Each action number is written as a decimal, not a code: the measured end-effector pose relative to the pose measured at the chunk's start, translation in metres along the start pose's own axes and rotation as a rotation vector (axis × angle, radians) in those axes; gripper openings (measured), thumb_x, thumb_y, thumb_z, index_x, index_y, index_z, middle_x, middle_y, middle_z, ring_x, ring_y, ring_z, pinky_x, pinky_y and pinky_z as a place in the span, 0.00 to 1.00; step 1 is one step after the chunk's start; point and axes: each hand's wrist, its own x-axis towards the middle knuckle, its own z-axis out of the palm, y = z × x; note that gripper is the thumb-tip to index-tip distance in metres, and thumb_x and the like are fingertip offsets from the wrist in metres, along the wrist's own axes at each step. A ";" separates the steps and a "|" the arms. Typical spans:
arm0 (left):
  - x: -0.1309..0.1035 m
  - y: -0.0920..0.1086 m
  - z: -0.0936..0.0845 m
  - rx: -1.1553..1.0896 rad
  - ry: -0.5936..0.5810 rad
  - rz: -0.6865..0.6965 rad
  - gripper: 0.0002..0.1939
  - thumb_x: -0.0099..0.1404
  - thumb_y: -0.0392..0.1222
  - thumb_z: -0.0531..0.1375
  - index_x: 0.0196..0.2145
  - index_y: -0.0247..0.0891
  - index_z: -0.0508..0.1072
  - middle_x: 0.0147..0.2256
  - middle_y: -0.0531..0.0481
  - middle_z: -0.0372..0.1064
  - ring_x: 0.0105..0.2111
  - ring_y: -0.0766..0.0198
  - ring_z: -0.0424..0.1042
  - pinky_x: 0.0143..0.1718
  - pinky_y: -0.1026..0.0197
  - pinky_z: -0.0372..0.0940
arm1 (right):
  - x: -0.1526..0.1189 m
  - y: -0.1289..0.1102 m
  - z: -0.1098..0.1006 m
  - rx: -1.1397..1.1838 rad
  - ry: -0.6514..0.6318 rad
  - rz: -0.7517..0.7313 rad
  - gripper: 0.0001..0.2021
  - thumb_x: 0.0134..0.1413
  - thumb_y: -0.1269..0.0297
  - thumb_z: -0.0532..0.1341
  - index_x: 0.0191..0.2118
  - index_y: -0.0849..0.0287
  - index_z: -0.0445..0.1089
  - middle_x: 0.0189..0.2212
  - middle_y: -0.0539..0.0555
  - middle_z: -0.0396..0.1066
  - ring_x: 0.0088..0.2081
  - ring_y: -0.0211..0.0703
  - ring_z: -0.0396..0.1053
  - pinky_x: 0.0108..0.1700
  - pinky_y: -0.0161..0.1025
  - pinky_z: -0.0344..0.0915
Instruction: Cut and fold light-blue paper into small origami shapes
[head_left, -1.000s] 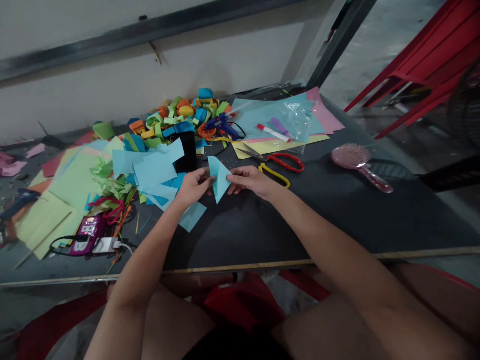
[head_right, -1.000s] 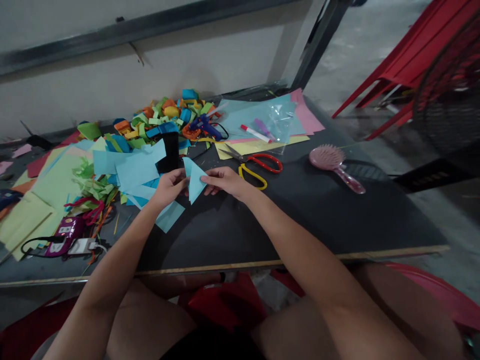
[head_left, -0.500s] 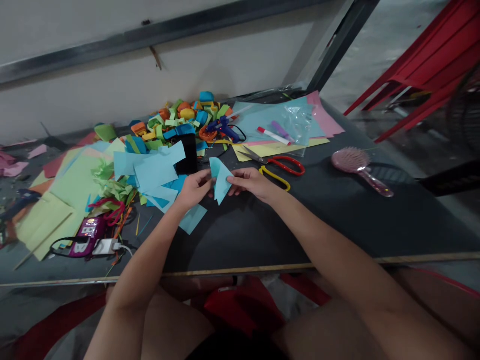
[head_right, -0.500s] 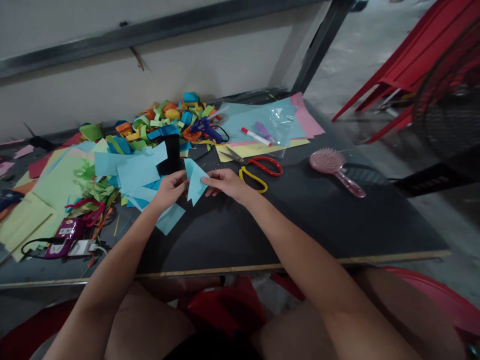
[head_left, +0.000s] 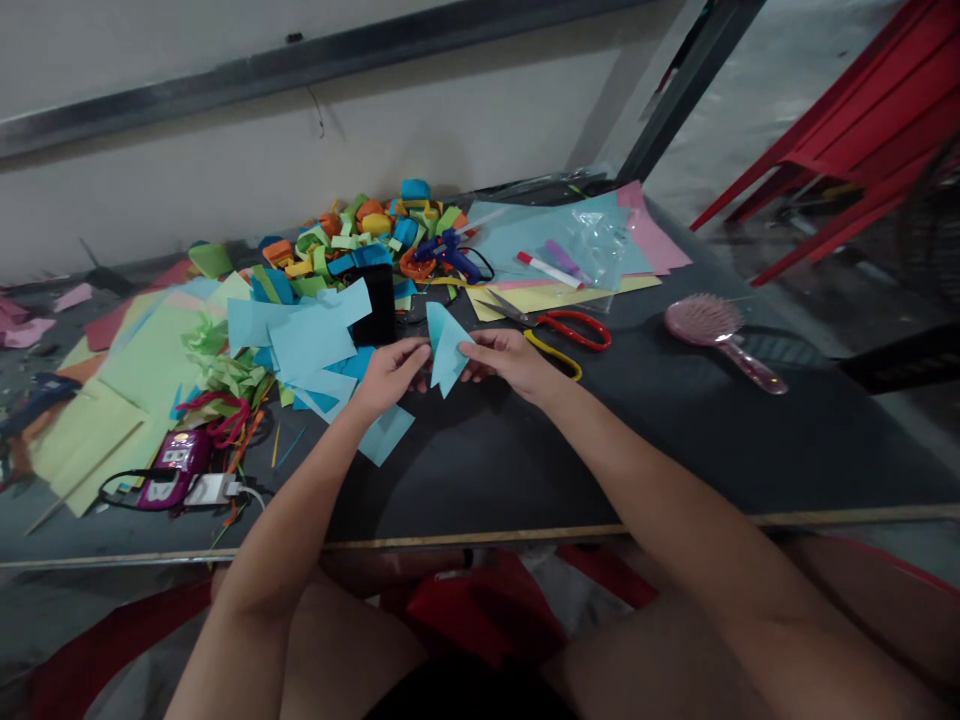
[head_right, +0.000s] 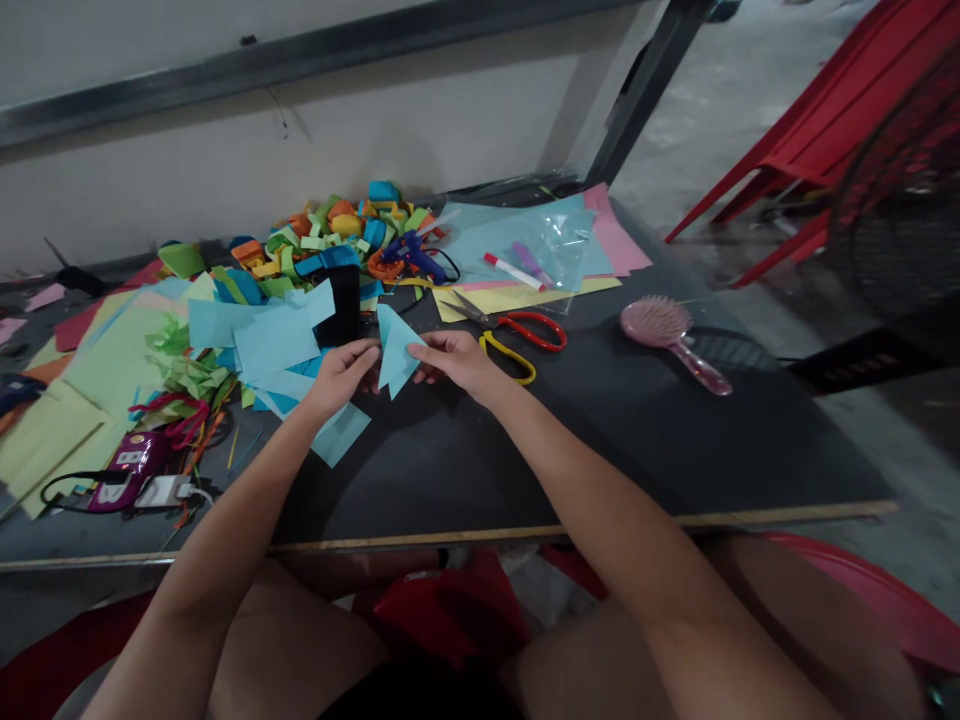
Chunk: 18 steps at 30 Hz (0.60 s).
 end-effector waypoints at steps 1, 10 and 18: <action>0.000 0.000 0.000 -0.028 0.010 -0.010 0.26 0.65 0.62 0.57 0.40 0.33 0.76 0.25 0.51 0.71 0.19 0.69 0.70 0.20 0.67 0.63 | 0.000 -0.001 0.000 -0.002 0.002 -0.012 0.24 0.33 0.47 0.75 0.33 0.60 0.75 0.22 0.51 0.75 0.22 0.35 0.72 0.23 0.31 0.66; -0.003 0.001 -0.004 -0.157 -0.054 -0.001 0.37 0.63 0.71 0.51 0.39 0.30 0.78 0.30 0.42 0.76 0.21 0.67 0.73 0.21 0.66 0.62 | 0.000 -0.001 -0.002 0.039 0.046 -0.104 0.24 0.34 0.44 0.74 0.31 0.59 0.75 0.19 0.50 0.73 0.20 0.34 0.70 0.23 0.31 0.64; -0.006 0.007 0.000 -0.083 -0.100 0.042 0.31 0.55 0.66 0.64 0.38 0.32 0.77 0.29 0.45 0.76 0.22 0.68 0.72 0.23 0.65 0.66 | -0.002 0.000 -0.001 0.011 0.047 -0.136 0.23 0.37 0.43 0.72 0.33 0.58 0.75 0.21 0.50 0.73 0.24 0.37 0.72 0.25 0.34 0.66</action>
